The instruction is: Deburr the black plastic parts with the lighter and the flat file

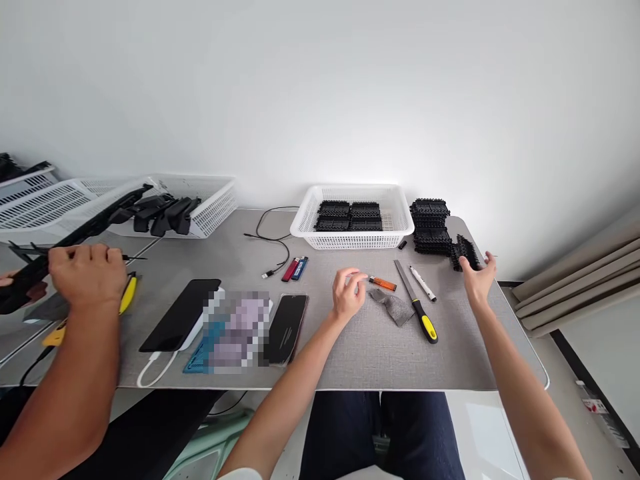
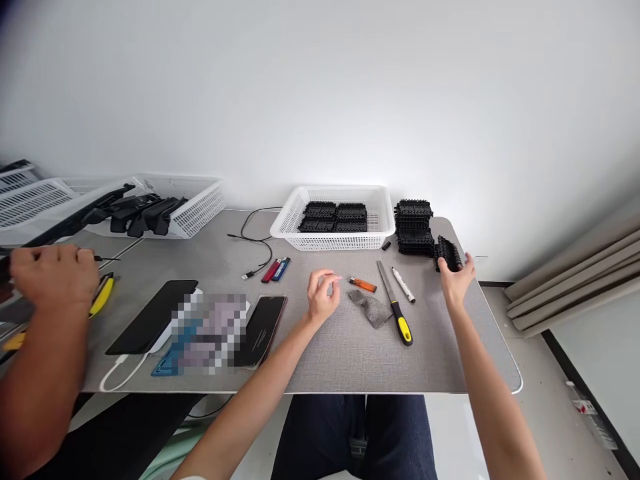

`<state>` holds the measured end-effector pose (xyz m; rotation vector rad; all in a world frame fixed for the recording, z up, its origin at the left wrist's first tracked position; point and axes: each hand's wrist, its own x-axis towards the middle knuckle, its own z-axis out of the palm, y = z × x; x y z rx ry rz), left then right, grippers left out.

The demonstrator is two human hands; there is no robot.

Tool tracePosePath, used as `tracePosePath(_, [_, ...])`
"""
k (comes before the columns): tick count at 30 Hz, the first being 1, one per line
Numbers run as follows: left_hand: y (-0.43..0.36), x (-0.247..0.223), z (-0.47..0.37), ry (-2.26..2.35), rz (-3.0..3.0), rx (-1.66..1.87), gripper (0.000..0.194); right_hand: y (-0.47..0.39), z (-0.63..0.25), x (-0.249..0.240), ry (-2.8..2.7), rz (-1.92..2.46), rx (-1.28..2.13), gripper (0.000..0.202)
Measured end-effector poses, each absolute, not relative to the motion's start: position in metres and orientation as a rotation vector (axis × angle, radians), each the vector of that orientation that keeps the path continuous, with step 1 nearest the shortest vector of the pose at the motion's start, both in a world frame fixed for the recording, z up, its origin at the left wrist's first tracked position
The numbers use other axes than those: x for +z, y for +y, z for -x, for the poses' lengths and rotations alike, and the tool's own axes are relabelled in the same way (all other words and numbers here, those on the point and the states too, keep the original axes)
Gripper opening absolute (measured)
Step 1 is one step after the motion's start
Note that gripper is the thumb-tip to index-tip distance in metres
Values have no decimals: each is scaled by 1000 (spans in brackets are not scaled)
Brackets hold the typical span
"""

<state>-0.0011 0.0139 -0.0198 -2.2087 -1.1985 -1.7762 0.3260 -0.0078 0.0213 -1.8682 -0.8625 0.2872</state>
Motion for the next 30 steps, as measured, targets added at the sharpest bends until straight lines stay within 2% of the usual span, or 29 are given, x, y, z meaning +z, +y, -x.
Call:
tracePosePath(2, [9,-23,-4,-1105,2280,-1725,13,-19,-288,21,-888,1753,378,76])
tracePosePath(3, [7,-23,-7,-1042,2338,-1695,23,-25,-266,21,-891,1577,492,73])
tracePosePath(6, [2,-21,-14,-841,2549,-1613,68,-46,-197,23,-883,1232,724,65])
tracePosePath(8, [-1,-20,-14,-798,2628,-1606,78,-57,-162,26,-915,1138,872,66])
tracePosePath(11, [-4,-22,-8,-897,2615,-1647,62,-61,-137,29,-940,1103,1005,68])
tracePosePath(15, [-3,-25,-5,-1085,2517,-1721,36,-50,-132,28,-1036,1151,1014,74])
tracePosePath(19, [0,-22,-4,-1395,2380,-1858,26,-41,-132,23,-1136,1131,1039,82])
tracePosePath(23, [2,-16,1,-1605,2177,-2012,30,-30,-139,23,-1275,1218,934,55])
tracePosePath(28, [5,7,6,-1723,2030,-2215,37,-10,-150,28,-2028,1851,432,33])
tracePosePath(30, [8,26,6,-1718,2078,-2273,38,-2,-151,28,-2145,1952,371,26])
